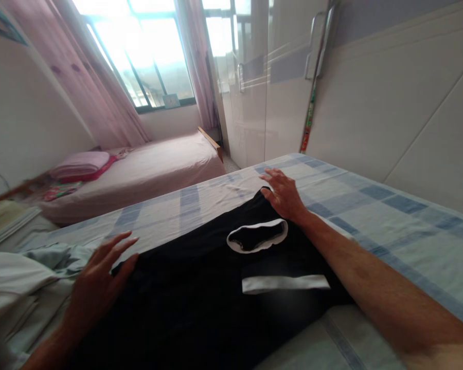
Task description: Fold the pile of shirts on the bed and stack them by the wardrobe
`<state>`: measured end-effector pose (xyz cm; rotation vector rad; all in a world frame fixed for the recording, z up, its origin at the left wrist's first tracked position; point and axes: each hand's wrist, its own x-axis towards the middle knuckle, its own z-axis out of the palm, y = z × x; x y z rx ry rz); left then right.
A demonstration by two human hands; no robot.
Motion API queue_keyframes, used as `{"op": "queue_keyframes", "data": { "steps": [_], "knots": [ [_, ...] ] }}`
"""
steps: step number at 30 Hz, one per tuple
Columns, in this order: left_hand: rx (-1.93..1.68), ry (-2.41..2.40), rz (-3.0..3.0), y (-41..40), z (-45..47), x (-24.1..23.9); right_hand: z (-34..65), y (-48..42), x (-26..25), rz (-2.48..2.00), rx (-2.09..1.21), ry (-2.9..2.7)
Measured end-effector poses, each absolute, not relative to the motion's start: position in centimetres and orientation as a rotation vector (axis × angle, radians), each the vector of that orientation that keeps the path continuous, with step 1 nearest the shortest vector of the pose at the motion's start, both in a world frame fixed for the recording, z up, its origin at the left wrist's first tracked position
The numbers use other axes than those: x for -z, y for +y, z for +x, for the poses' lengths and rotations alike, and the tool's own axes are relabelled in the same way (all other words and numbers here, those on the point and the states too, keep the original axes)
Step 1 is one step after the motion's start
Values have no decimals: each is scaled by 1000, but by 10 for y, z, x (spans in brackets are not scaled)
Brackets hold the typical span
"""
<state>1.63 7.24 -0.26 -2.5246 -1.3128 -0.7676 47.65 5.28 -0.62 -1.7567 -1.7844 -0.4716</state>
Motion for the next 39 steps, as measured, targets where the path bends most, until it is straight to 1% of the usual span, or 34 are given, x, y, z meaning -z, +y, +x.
{"op": "queue_keyframes", "data": {
  "steps": [3, 5, 6, 9, 11, 13, 14, 16, 18, 19, 23, 25, 27, 29, 32, 34, 36, 39],
  "knots": [
    [412, -1143, -2790, 66, 19, 18, 481, 59, 26, -1906, 235, -2068],
    [227, -1195, -2833, 66, 17, 30, 488, 64, 39, -2042, 114, -2076],
    [189, -1237, -2835, 66, 16, 33, 491, 66, 43, -2080, 83, -2050],
    [174, -1295, -2857, 67, 14, 32, 497, 67, 35, -2074, 61, -1926],
    [233, -1270, -2869, 62, 14, 22, 498, 58, 14, -2030, 102, -1808],
    [288, -1209, -2873, 54, 16, 10, 500, 40, -13, -1952, 94, -1801],
    [294, -1180, -2872, 50, 16, 5, 500, 29, -25, -1903, 28, -1869],
    [250, -1140, -2878, 39, 17, -2, 500, 3, -41, -1792, -211, -2073],
    [201, -1148, -2870, 31, 18, -4, 497, -20, -42, -1699, -410, -2220],
    [188, -1159, -2861, 28, 19, -4, 495, -29, -37, -1681, -442, -2245],
    [213, -1222, -2789, 24, 26, 0, 482, -37, -2, -1644, -309, -2158],
    [227, -1250, -2752, 27, 30, 0, 473, -31, 8, -1602, -280, -2054],
    [254, -1301, -2711, 30, 33, -4, 467, -25, 4, -1610, -282, -1918],
    [347, -1347, -2647, 32, 33, -11, 463, -24, -12, -1623, -243, -1806],
    [629, -1280, -2540, 32, 26, -24, 462, -33, -42, -1577, -81, -1746],
    [769, -1159, -2524, 29, 20, -29, 464, -44, -51, -1571, -8, -1754],
    [756, -1044, -2588, 23, 16, -27, 467, -55, -48, -1598, -35, -1812],
    [589, -911, -2749, 14, 16, -16, 469, -66, -29, -1669, -166, -1902]
  ]
}}
